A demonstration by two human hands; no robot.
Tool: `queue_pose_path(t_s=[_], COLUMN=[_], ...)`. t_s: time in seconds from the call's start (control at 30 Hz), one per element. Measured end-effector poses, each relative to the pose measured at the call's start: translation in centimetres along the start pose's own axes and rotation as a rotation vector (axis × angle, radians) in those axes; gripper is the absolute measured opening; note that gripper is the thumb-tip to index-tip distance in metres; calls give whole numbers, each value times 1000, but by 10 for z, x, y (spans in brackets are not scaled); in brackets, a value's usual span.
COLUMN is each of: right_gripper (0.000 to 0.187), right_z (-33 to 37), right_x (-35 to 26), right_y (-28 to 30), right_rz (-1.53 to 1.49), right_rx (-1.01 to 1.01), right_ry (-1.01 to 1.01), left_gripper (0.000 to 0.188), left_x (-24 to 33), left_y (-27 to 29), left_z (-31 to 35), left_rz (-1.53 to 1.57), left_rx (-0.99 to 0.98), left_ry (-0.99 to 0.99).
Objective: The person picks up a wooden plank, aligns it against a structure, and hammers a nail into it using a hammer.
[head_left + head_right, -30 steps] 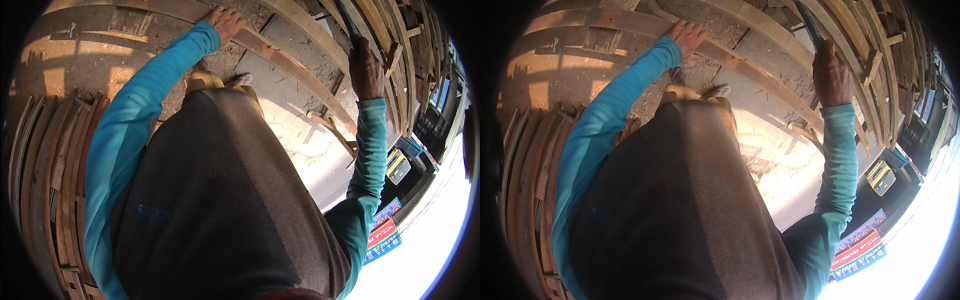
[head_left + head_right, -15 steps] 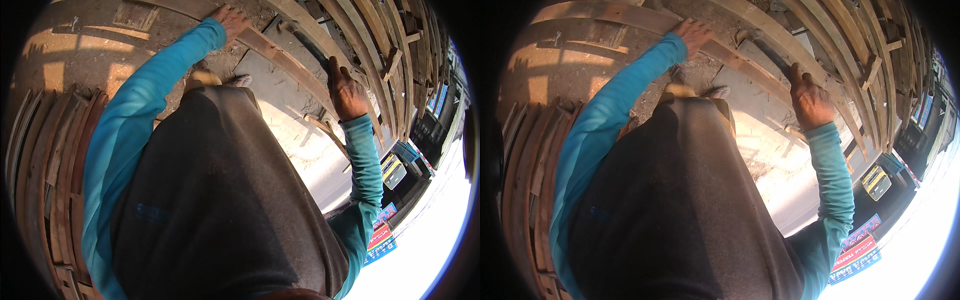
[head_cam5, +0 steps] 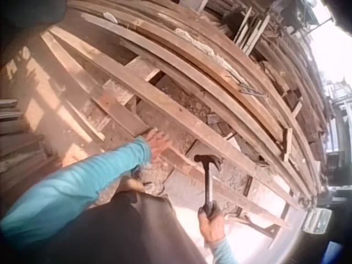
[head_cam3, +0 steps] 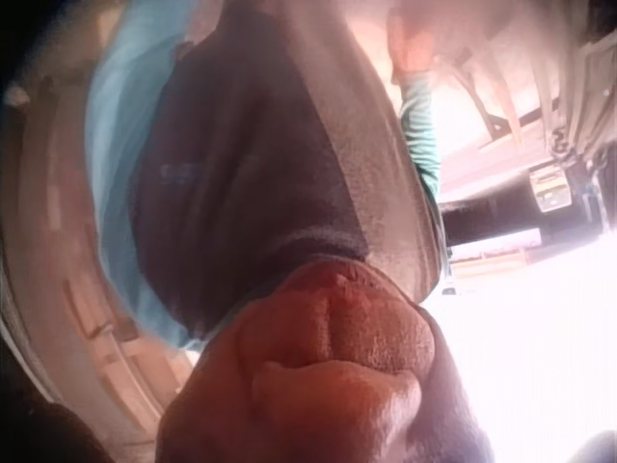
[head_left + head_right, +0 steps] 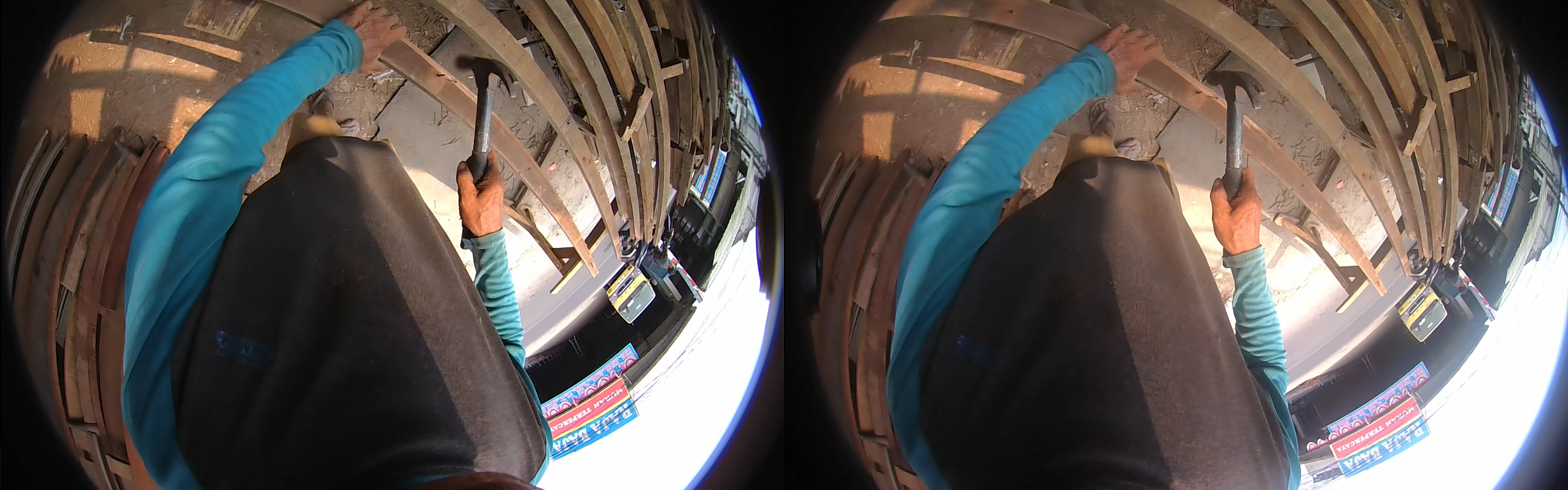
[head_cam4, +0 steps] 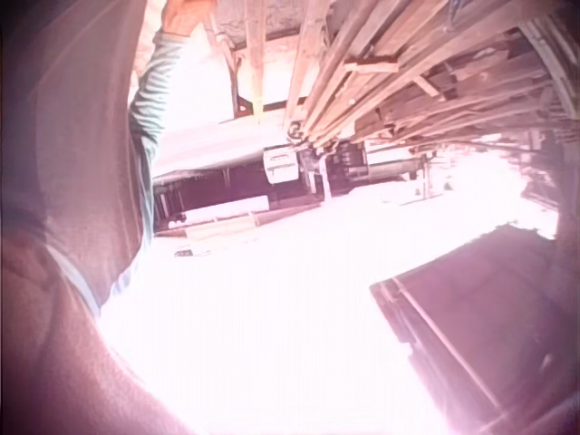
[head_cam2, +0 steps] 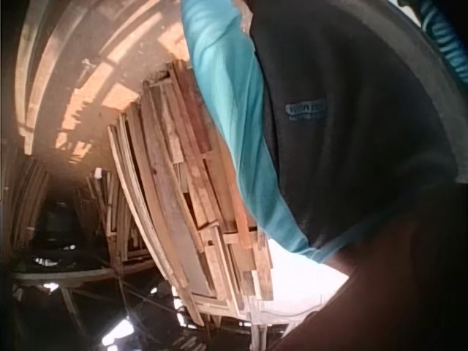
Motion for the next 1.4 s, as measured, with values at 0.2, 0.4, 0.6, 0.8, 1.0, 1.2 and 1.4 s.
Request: queue_pose_path(t_s=[0.2,0.4,0.6,0.8,1.0,1.2,1.4], right_gripper=[44,41,50,42,42,41,47], right_z=[18,36,11,53,1,31,63], right_x=[-40,-67,9,-117,25,-42,-67], right_y=[40,60,3,120,-30,54,81], right_rz=[-316,-644,-124,-771,30,-400,-880], right_rx=[226,499,126,611,53,296,700], right_ry=[36,610,-6,768,64,177,916], left_gripper=[87,90,92,91,93,97,97], left_x=[-5,-3,-9,-3,9,4,3], left_y=[1,0,27,-7,40,14,14], left_z=[2,6,-4,1,4,2,-3], left_rz=[35,20,4,22,4,-16,-2], left_rx=[-5,-48,-33,9,-114,-79,-100], left_ry=[34,92,89,99,49,134,100])
Point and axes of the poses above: each hand's wrist, its own z-axis away from the middle knuckle, its own y-axis out of the back of the hand, x = y × z, the point moved 8 cm from there along -z, towards the middle knuckle, and after that the axes turned 2 degrees about -y, right-handed, at the moved point
